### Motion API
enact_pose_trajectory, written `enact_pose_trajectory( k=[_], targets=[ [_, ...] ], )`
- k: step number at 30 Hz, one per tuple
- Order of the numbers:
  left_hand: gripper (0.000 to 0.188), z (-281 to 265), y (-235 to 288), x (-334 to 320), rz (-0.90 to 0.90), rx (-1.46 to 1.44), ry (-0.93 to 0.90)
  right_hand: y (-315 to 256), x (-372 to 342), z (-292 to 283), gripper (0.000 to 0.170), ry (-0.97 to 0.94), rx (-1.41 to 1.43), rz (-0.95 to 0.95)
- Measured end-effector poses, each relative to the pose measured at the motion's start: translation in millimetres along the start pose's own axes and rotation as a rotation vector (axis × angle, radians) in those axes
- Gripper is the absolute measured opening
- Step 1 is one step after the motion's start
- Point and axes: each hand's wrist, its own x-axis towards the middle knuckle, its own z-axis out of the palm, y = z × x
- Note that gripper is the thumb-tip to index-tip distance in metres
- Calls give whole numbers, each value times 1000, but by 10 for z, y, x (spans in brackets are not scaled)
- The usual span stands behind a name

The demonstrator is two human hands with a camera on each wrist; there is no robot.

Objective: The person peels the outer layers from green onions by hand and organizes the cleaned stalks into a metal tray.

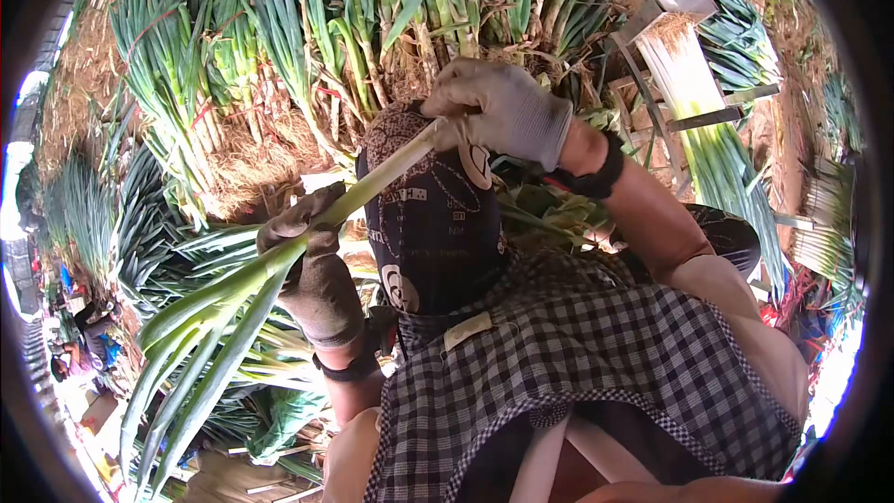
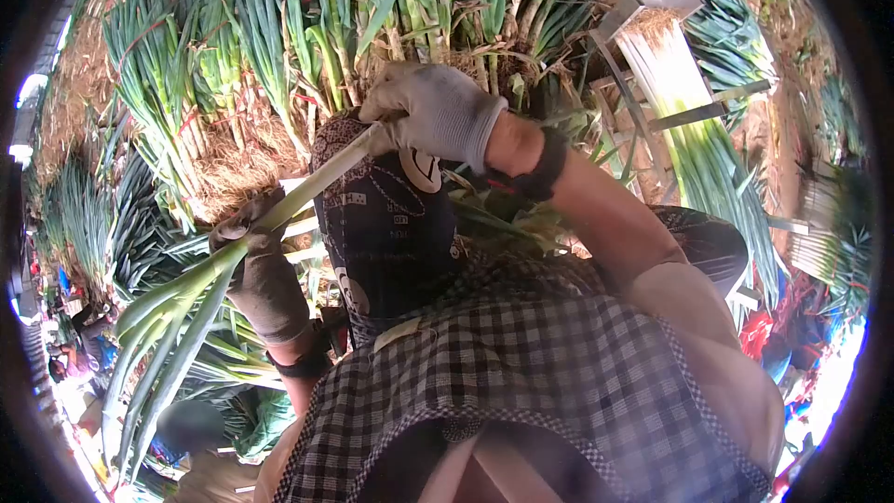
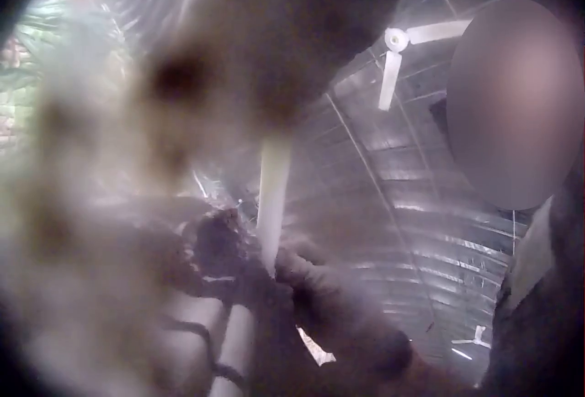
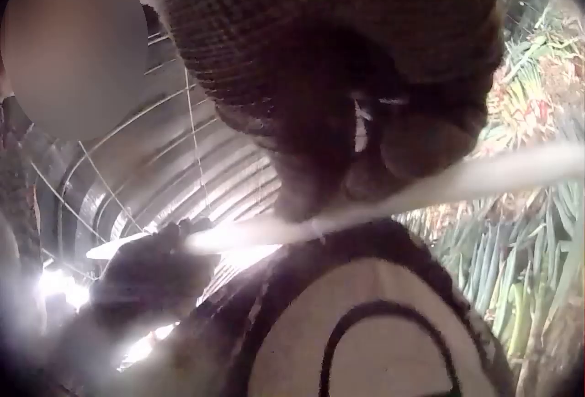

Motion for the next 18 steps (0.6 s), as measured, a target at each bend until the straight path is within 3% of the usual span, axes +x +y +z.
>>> enact_pose_trajectory(
  k=[4,6,7,9,11,13,14,15,17,18],
  targets=[
    [23,-128,-122,64,53,-120,-98,82,-80,72,23,96,129,-159],
    [21,-235,-191,120,-15,-165,-162,134,-128,82,11,260,20,52],
    [21,-247,-201,126,-38,-180,-183,177,-136,12,11,258,20,54],
    [21,-156,-154,98,93,-157,-181,235,-116,-218,9,442,675,535],
    [22,-153,-135,89,127,-130,-182,95,-91,-292,12,469,614,537],
    [22,-128,-117,61,152,-96,-194,0,-124,-230,14,154,42,-159],
    [22,-116,-96,75,159,-71,-213,-16,-79,-125,14,161,-249,-429],
    [23,-112,-85,86,167,-46,-229,-77,-81,-106,14,162,-250,-424],
    [22,-120,-76,104,175,-93,-267,-340,-66,-118,16,-90,-464,-339],
    [22,-120,-58,103,168,-88,-267,-345,-51,-97,11,-61,-546,-407]
  ],
)
